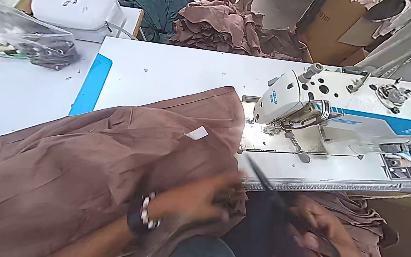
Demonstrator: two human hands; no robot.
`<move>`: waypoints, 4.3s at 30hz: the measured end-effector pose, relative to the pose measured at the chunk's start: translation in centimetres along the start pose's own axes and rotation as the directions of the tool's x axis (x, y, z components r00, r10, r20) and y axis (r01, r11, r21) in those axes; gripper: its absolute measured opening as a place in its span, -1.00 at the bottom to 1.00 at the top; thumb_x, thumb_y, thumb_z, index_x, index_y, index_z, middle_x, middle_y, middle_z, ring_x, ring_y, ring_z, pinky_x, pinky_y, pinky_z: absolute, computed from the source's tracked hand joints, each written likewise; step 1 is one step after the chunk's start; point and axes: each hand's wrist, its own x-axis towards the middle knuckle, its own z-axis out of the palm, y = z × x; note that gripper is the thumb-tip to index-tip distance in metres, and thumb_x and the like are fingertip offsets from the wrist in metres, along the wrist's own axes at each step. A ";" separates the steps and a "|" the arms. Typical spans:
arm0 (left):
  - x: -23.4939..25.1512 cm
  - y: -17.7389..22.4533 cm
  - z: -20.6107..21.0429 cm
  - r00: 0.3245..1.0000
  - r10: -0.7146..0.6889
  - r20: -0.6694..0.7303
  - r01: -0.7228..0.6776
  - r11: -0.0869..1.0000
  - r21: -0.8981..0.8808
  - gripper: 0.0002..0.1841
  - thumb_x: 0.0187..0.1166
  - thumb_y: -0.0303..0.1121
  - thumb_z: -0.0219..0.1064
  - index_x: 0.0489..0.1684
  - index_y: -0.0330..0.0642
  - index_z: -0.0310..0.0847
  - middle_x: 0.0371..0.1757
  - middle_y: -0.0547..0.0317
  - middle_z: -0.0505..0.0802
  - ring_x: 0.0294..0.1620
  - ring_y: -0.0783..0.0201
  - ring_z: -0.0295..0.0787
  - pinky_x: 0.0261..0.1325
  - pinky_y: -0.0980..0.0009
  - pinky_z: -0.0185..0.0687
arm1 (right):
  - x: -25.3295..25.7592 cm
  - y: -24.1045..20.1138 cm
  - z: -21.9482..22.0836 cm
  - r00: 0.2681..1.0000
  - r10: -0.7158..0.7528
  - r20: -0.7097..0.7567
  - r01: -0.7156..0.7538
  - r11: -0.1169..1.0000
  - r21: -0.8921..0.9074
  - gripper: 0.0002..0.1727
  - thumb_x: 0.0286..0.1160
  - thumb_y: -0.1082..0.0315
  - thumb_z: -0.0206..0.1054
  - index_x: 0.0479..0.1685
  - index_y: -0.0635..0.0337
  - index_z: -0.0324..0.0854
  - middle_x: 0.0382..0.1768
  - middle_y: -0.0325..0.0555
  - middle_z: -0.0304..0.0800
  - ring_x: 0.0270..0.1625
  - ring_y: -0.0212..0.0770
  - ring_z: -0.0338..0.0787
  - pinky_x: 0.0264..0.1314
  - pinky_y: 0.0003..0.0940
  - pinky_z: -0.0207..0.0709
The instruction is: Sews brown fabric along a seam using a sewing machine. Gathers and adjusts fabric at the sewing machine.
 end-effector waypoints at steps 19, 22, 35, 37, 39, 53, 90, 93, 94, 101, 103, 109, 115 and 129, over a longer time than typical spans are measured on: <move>12.7 -5.8 -27.1 0.864 0.175 -0.473 0.420 0.270 0.867 -0.19 0.74 0.37 -0.33 0.88 0.13 0.14 0.91 0.30 0.22 0.92 0.15 0.01 0.90 -0.16 -0.20 | 9.6 14.7 6.2 0.739 -0.542 0.401 0.293 -0.278 -0.915 -0.57 0.70 0.29 0.21 0.52 -0.04 0.64 0.59 -0.18 0.64 0.72 -0.12 0.49 0.81 -0.05 0.30; 8.1 -4.9 -22.0 0.951 0.180 -0.252 0.202 0.255 0.946 -0.29 0.78 0.28 -0.22 0.85 0.20 0.23 0.88 0.35 0.28 0.91 0.17 0.04 0.91 -0.11 -0.14 | 6.4 18.2 4.1 0.794 -0.439 0.420 0.363 -0.212 -0.907 -0.69 0.67 0.39 0.21 0.20 -0.10 0.78 0.31 -0.38 0.85 0.46 -0.33 0.74 0.52 -0.33 0.62; 7.5 -2.5 -4.5 0.813 0.168 -0.557 0.440 0.450 0.777 -0.57 0.66 0.23 0.17 -0.06 0.18 0.82 0.11 0.27 0.82 0.20 0.10 0.69 0.14 0.04 0.55 | 12.6 9.4 13.0 0.885 0.465 0.006 -0.179 0.353 -0.918 -0.67 0.70 0.07 0.18 0.02 0.06 0.78 -0.14 0.09 0.87 0.02 0.19 0.86 -0.05 0.32 0.65; 9.2 -3.3 -4.7 0.805 0.161 -0.571 0.438 0.488 0.755 -0.49 0.56 0.32 0.22 -0.12 0.07 0.76 -0.18 0.19 0.75 -0.10 0.05 0.64 -0.09 0.04 0.41 | 11.0 7.8 11.8 0.977 -0.080 -0.197 -0.137 0.476 -0.869 -0.68 0.67 0.01 0.22 -0.26 -0.09 0.82 -0.51 -0.25 0.80 -0.42 -0.20 0.85 -0.45 -0.04 0.70; 9.5 -3.8 -5.1 0.820 0.160 -0.549 0.399 0.529 0.749 -0.51 0.55 0.30 0.25 -0.24 0.06 0.75 -0.29 0.24 0.73 -0.17 0.11 0.63 -0.09 0.06 0.35 | 11.9 6.5 9.5 0.767 -0.492 -0.411 -0.184 0.445 -0.876 -0.75 0.62 0.10 0.31 -0.12 0.00 0.85 -0.33 -0.30 0.85 -0.32 -0.34 0.84 -0.35 -0.29 0.76; 9.8 -2.1 -4.1 0.870 0.092 -0.485 0.276 0.724 0.632 -0.66 0.69 0.04 0.22 0.14 0.10 0.74 -0.14 0.47 0.87 -0.06 0.39 0.74 0.15 0.13 0.49 | 15.0 7.0 2.5 0.572 -0.556 -0.602 -0.135 0.661 -0.738 -0.82 0.53 0.16 0.44 -0.06 -0.14 0.93 -0.20 -0.50 0.91 -0.07 -0.39 0.74 0.13 -0.15 0.48; 10.7 0.7 -3.3 0.852 0.054 -0.521 0.301 0.764 0.571 -0.76 0.57 -0.03 0.33 -0.12 0.24 0.95 -0.35 0.60 0.89 -0.32 0.68 0.69 -0.24 0.57 0.55 | 15.1 5.6 2.5 0.473 -0.557 -0.682 -0.169 0.703 -0.691 -0.88 0.36 0.10 0.52 -0.31 -0.14 0.92 -0.42 -0.51 0.82 -0.35 -0.54 0.67 -0.33 -0.53 0.48; 10.7 0.6 -3.1 0.840 0.070 -0.539 0.320 0.737 0.595 -0.76 0.59 -0.03 0.32 -0.14 0.26 0.96 -0.40 0.58 0.86 -0.37 0.63 0.65 -0.28 0.54 0.48 | 15.9 6.5 3.2 0.372 -0.782 -0.500 -0.268 0.426 -0.864 -0.91 0.34 0.20 0.52 -0.34 -0.05 0.91 -0.40 -0.40 0.86 -0.26 -0.40 0.72 -0.20 -0.43 0.52; 10.8 0.5 -3.1 0.838 0.079 -0.540 0.319 0.732 0.602 -0.75 0.60 -0.03 0.31 -0.14 0.26 0.96 -0.43 0.58 0.84 -0.39 0.62 0.62 -0.30 0.54 0.46 | 16.0 6.7 3.4 0.370 -0.820 -0.437 -0.298 0.341 -0.892 -0.90 0.37 0.22 0.51 -0.33 -0.04 0.92 -0.36 -0.36 0.89 -0.22 -0.33 0.75 -0.17 -0.36 0.53; 11.2 0.3 -3.5 0.819 0.081 -0.567 0.323 0.752 0.575 -0.72 0.59 0.04 0.31 -0.21 0.26 0.95 -0.43 0.59 0.83 -0.37 0.63 0.64 -0.33 0.55 0.47 | 15.2 5.7 4.1 0.482 -0.815 -0.322 -0.361 0.150 -0.920 -0.84 0.49 0.23 0.43 -0.20 -0.10 0.96 -0.26 -0.38 0.94 -0.10 -0.27 0.75 -0.03 -0.20 0.37; 11.6 0.1 -4.0 0.812 0.022 -0.583 0.347 0.786 0.512 -0.75 0.56 0.04 0.34 -0.25 0.24 0.93 -0.49 0.60 0.78 -0.47 0.67 0.62 -0.42 0.58 0.46 | 15.1 5.5 4.2 0.502 -0.783 -0.367 -0.333 0.216 -0.918 -0.81 0.50 0.23 0.41 -0.13 -0.10 0.96 -0.21 -0.40 0.95 -0.07 -0.28 0.75 0.00 -0.18 0.37; 13.7 -0.3 -6.4 0.827 -0.134 -0.546 0.417 0.798 0.436 -0.79 0.58 -0.02 0.37 -0.34 0.23 0.90 -0.58 0.56 0.77 -0.59 0.56 0.60 -0.49 0.41 0.47 | 16.8 6.4 2.8 0.495 -0.664 -0.560 -0.362 0.428 -0.828 -0.83 0.45 0.12 0.42 -0.23 -0.12 0.91 -0.40 -0.47 0.87 -0.32 -0.37 0.72 -0.17 -0.26 0.50; 14.7 -2.8 -6.6 0.851 0.233 -0.471 0.286 0.546 0.787 -0.82 0.64 -0.10 0.35 -0.11 0.15 0.86 -0.11 0.36 0.83 -0.08 0.27 0.74 -0.13 0.21 0.64 | 18.4 7.6 2.8 0.514 -0.775 -0.368 -0.455 0.116 -0.883 -0.74 0.57 0.20 0.29 -0.15 0.02 0.91 -0.48 -0.23 0.80 -0.41 -0.20 0.76 -0.42 -0.30 0.56; 11.8 -4.7 -7.9 0.919 0.384 -0.087 -0.007 0.238 0.971 -0.60 0.78 -0.09 0.06 0.43 0.30 0.72 0.39 0.33 0.75 0.46 0.12 0.48 0.49 0.08 0.20 | 17.2 6.3 2.7 0.667 -0.662 -0.343 -0.480 -0.029 -0.877 -0.59 0.57 0.20 0.17 0.20 0.03 0.87 -0.77 -0.29 0.60 -0.75 -0.25 0.57 -0.75 -0.32 0.30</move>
